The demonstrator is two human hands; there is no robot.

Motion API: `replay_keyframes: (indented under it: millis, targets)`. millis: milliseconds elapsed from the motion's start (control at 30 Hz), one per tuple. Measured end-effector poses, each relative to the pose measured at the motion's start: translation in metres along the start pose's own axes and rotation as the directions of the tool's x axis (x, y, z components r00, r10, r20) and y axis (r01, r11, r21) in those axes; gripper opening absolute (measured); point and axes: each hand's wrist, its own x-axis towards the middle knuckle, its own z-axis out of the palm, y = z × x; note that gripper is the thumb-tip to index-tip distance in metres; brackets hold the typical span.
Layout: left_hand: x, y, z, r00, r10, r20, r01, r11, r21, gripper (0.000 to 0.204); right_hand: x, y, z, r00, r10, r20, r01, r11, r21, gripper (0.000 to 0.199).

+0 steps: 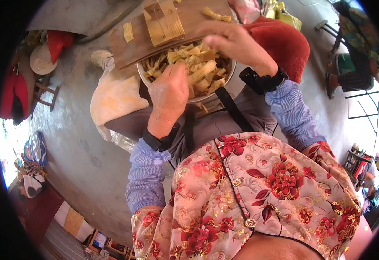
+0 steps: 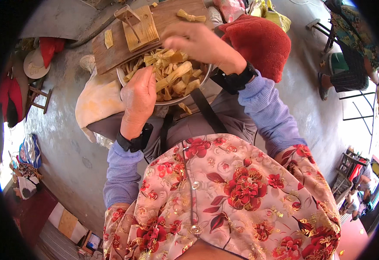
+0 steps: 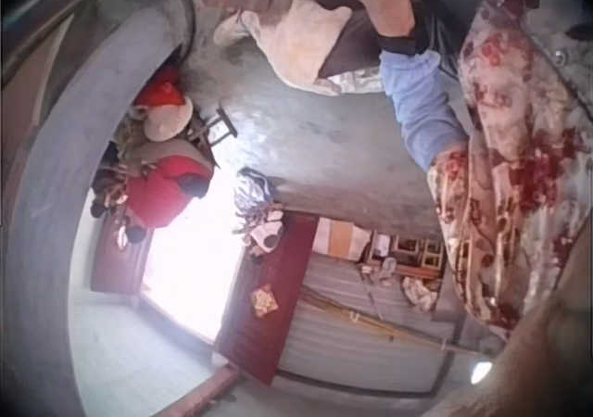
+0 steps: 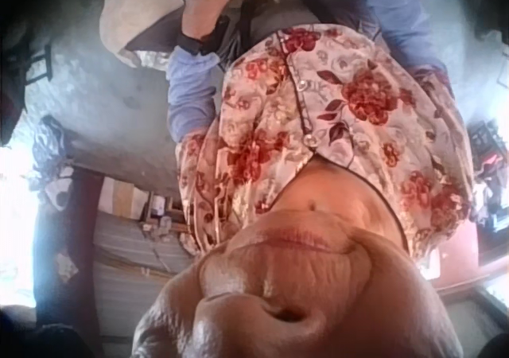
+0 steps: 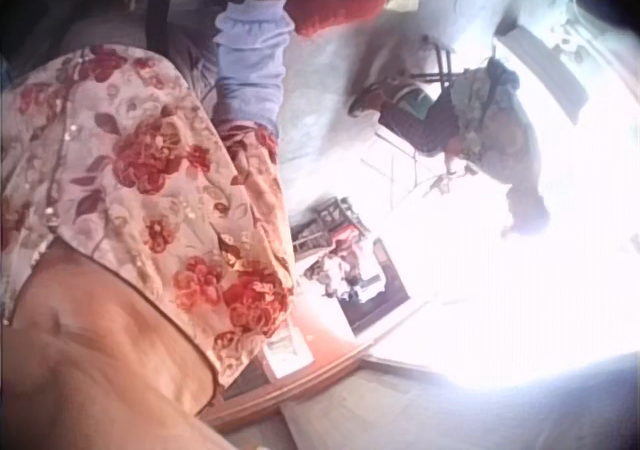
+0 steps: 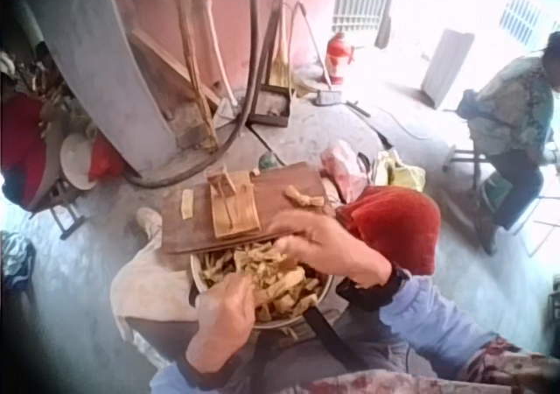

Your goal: The person peels and shreds pieces of bamboo shoots by hand using a simple wooden slicing block, accumulating the shredded pieces inside a metal bowl held between their knees.

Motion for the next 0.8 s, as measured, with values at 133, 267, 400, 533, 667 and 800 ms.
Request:
replay_keyframes:
  millis: [133, 267, 400, 533, 667, 800]
  targets:
    - [0.012, -0.003, -0.006, 0.994, 0.031, 0.109, -0.03, 0.999, -0.015, 0.008, 0.008, -0.012, 0.014, 0.92, -0.122, 0.372, 0.185, 0.973, -0.14, 0.031]
    - [0.022, -0.015, -0.032, 0.829, 0.006, 0.56, 0.296, 0.845, -0.446, 0.017, 0.008, -0.035, 0.001, 0.784, 0.162, 0.599, -0.05, 0.979, -0.199, 0.022]
    - [0.029, -0.017, -0.051, 0.664, 0.01, 0.747, 0.642, 0.505, -0.577, 0.025, 0.008, -0.051, -0.002, 0.652, 0.339, 0.678, -0.35, 0.928, -0.128, 0.018]
    - [0.043, -0.014, -0.055, 0.64, -0.091, 0.763, 0.716, 0.433, -0.548, 0.027, 0.014, -0.04, 0.016, 0.923, -0.033, 0.383, 0.027, 0.999, 0.021, 0.019]
    - [0.04, -0.03, -0.048, 0.591, -0.075, 0.803, 0.768, 0.357, -0.532, 0.026, 0.016, -0.045, 0.006, 0.867, 0.115, 0.485, -0.179, 0.98, 0.089, 0.014]
    - [0.049, -0.046, -0.041, 0.687, -0.07, 0.723, 0.675, 0.429, -0.6, 0.021, 0.034, -0.022, 0.01, 0.845, 0.206, 0.495, -0.299, 0.947, 0.117, 0.013]
